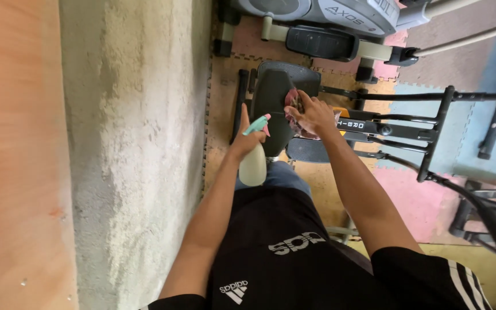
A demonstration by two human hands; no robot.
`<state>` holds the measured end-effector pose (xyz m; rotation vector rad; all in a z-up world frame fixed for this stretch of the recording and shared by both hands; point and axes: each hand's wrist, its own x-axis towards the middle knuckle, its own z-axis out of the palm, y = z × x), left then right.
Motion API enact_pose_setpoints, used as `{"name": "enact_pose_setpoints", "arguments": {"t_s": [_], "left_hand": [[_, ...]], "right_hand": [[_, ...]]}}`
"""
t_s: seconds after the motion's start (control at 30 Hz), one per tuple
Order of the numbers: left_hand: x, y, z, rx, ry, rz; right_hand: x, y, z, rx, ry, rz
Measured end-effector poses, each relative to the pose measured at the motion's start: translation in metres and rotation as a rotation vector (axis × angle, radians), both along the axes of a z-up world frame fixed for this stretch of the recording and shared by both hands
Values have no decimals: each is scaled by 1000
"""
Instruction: Cleaning gym equipment including an elliptical and a stationary bike using a spray bottle and a cleaning cloth.
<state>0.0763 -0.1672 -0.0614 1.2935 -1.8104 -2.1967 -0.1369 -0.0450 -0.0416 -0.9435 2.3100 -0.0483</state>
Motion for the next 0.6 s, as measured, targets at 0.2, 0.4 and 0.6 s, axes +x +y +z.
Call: {"name": "enact_pose_setpoints", "arguments": {"t_s": [0.2, 0.4, 0.6], "left_hand": [[-4, -1, -32, 366, 78, 172], [-9, 5, -53, 249, 5, 149], [-21, 14, -12, 377, -107, 330]], "right_hand": [[-12, -14, 6, 51, -106, -43], [-13, -12, 14, 12, -89, -43], [-22, -5, 5, -46, -137, -25]]}}
